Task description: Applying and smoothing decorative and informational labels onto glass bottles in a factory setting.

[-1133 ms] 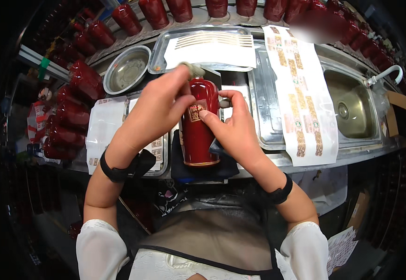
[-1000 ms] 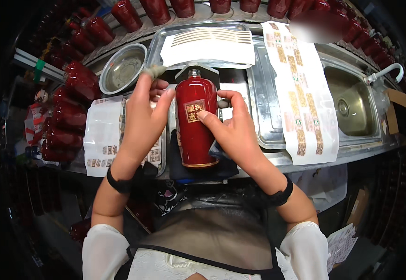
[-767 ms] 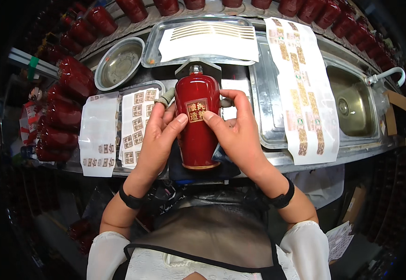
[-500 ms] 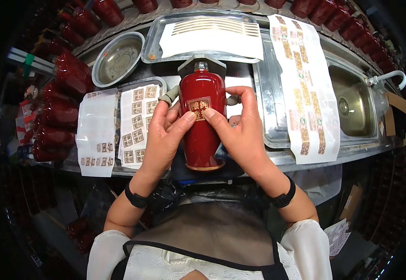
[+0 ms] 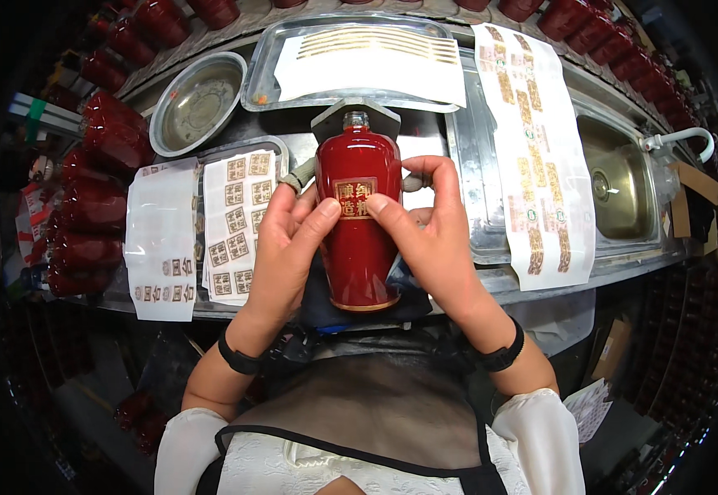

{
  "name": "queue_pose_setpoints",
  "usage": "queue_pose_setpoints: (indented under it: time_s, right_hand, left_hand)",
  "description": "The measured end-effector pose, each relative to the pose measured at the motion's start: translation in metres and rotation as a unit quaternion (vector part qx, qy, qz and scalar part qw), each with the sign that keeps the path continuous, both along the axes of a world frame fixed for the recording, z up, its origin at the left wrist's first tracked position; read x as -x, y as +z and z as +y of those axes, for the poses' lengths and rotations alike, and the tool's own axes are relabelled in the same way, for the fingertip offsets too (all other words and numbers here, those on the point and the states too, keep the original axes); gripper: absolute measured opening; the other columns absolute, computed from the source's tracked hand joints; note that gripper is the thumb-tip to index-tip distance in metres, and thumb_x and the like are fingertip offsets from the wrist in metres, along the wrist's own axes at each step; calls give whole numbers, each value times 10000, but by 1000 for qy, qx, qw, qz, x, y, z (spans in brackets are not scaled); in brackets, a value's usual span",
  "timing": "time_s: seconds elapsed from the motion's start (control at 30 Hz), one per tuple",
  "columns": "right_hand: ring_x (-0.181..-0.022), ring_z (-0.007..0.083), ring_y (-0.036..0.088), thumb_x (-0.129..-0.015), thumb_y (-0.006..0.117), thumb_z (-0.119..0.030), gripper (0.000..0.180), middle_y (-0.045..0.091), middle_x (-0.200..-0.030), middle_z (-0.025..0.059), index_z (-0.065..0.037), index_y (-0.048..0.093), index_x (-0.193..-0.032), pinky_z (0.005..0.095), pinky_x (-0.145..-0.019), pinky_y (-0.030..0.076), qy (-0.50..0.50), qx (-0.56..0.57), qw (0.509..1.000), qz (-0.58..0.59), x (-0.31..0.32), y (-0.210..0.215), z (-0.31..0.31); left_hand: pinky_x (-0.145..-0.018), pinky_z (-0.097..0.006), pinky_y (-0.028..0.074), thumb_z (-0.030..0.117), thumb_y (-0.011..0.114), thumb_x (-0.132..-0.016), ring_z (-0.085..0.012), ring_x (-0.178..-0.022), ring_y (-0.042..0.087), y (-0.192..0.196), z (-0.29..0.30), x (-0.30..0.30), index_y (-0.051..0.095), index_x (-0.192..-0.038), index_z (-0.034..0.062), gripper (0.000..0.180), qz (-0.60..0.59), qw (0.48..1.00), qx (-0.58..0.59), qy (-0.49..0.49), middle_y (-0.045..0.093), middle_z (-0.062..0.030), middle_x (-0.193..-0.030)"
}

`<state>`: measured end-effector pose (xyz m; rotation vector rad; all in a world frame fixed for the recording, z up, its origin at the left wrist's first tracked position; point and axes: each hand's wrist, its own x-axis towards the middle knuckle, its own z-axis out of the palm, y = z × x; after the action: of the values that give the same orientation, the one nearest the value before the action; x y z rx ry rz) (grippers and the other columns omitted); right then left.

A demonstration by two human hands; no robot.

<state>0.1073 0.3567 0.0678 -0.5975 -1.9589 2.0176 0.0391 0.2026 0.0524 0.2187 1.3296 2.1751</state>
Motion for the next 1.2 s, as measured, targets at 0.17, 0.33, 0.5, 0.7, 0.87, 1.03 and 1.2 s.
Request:
queue_pose_setpoints:
  time_s: [0.17, 0.33, 0.5, 0.7, 0.87, 1.03, 1.2]
  right_hand:
    - [-655, 58, 601, -882, 755, -223, 480, 580, -1053, 111, 24, 461, -1169, 197, -527, 462, 6, -99, 995, -15, 13, 0, 11]
    - [-645, 51, 594, -879, 763, -232, 480, 586, -1022, 102, 23, 461, -1151, 190, -507, 448, -1, -62, 998, -2, 15, -6, 8]
    - [-673, 38, 583, -892, 748, -226, 451, 590, -1019, 71, 3, 474, -1168, 194, -564, 459, 1, -56, 998, -6, 14, -6, 10]
    - [-717, 4, 424, -933, 661, -198, 329, 594, -1111, 5, -54, 575, -1216, 182, -589, 331, 38, 22, 998, -50, -2, -5, 29]
    - [-835, 85, 639, -927, 692, -161, 422, 547, -1209, 107, -13, 491, -1268, 223, -738, 524, 36, 43, 998, -28, -2, 4, 13]
    - [-740, 108, 674, -868, 776, -175, 575, 516, -1217, 145, 2, 423, -1286, 209, -607, 532, 24, 2, 1000, -10, -1, -9, 8]
    - [-720, 91, 659, -862, 780, -182, 583, 508, -1226, 148, 5, 424, -1285, 197, -581, 516, 25, 3, 1000, -4, -1, -11, 9]
  left_hand:
    - [-846, -258, 548, 125, 626, -991, -136, -1040, 639, 8, 4, 8, 403, -1311, -47, 426, -23, 1000, 12, -10, 642, -181, -1212]
    - [-787, -244, 558, 127, 632, -989, -130, -989, 656, 2, 10, 5, 406, -1307, -40, 424, -23, 999, 2, 24, 659, -178, -1174]
    - [-795, -239, 553, 143, 617, -999, -131, -1015, 655, 1, 3, 7, 410, -1334, -29, 429, -13, 999, 40, 2, 649, -181, -1217]
    - [-948, -268, 503, 178, 578, -1023, -138, -1145, 613, -3, -11, 10, 402, -1388, -45, 463, -72, 997, 4, -10, 625, -167, -1302]
    - [-1000, -298, 484, 132, 613, -1000, -166, -1184, 596, 2, -7, 6, 417, -1351, -45, 439, -45, 999, -2, -20, 618, -180, -1299]
    - [-1002, -315, 496, 102, 642, -978, -193, -1193, 597, 0, -3, 2, 403, -1338, -45, 457, -19, 1000, 2, -18, 605, -191, -1299]
    - [-1011, -325, 498, 87, 645, -973, -195, -1199, 595, 0, -2, 2, 375, -1373, -39, 498, -17, 1000, -8, -23, 581, -198, -1328]
